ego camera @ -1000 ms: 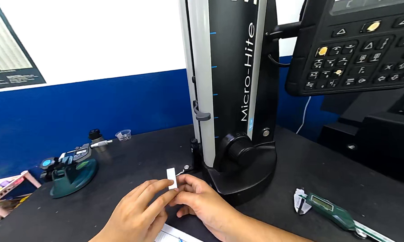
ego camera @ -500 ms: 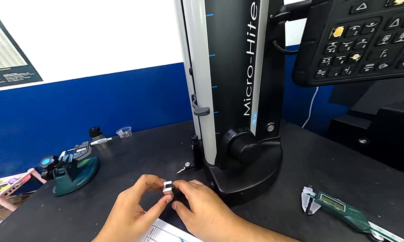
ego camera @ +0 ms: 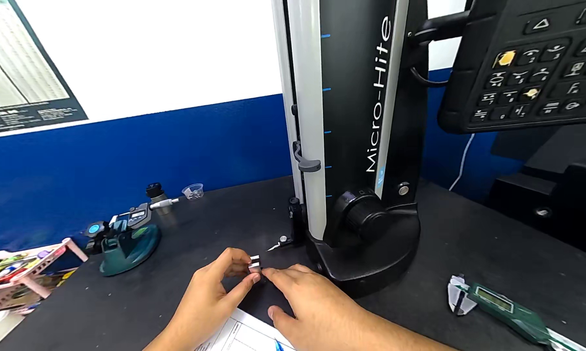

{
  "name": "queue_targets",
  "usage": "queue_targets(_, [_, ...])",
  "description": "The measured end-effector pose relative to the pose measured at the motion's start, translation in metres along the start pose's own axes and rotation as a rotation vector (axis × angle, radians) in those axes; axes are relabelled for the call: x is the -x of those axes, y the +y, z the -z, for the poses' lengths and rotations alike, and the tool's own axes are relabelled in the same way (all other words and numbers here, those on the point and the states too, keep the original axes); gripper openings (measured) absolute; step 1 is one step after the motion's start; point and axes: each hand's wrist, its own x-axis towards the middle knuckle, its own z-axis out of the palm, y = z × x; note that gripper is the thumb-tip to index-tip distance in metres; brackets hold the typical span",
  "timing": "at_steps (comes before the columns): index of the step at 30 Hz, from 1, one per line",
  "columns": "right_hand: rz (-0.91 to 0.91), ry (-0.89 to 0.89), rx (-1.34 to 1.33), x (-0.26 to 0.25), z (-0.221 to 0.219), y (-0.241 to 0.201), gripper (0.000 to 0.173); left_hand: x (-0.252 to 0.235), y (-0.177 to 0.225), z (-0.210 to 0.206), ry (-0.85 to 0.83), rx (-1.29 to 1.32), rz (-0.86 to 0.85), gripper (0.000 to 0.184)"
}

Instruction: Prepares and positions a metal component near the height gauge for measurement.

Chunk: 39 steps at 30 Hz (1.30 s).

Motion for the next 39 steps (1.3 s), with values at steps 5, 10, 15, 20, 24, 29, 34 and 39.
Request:
queue_targets(5, [0.012, -0.062, 0.083, 0.011, 0.035, -0.015, 0.037, 0.000, -0.003, 0.000, -0.013, -0.066, 0.016, 0.029])
queue_targets(10, [0.115, 0.271, 0.120, 0.030, 0.094, -0.027, 0.026, -0.003, -0.005, -0.004, -0.061, -0.171, 0.057, 0.040])
queue_targets(15, [0.272, 0.612, 0.148, 0.035, 0.155, -0.035, 0.021, -0.013, -0.011, -0.002, -0.107, -0.203, 0.084, 0.040])
queue_targets(20, [0.286, 0.814, 0.194, 0.026, 0.178, -0.028, 0.018, -0.030, -0.023, -0.002, -0.135, -0.244, 0.098, 0.041])
queue_targets(24, [0.246, 0.753, 0.304, 0.016, 0.171, -0.015, 0.022, -0.040, -0.033, -0.008, -0.112, -0.259, 0.069, 0.042])
queue_targets(29, [0.279, 0.650, 0.332, 0.014, 0.168, -0.008, 0.023, -0.039, -0.037, -0.013, -0.068, -0.170, 0.028, 0.038])
queue_targets(34, [0.476, 0.696, 0.359, -0.018, 0.178, 0.017, 0.011, -0.035, -0.036, -0.010, -0.092, -0.159, 0.060, 0.035])
queue_targets(39, [0.532, 0.582, 0.342, -0.030, 0.198, 0.023, 0.015, -0.035, -0.038, -0.008, -0.118, -0.176, 0.097, 0.033])
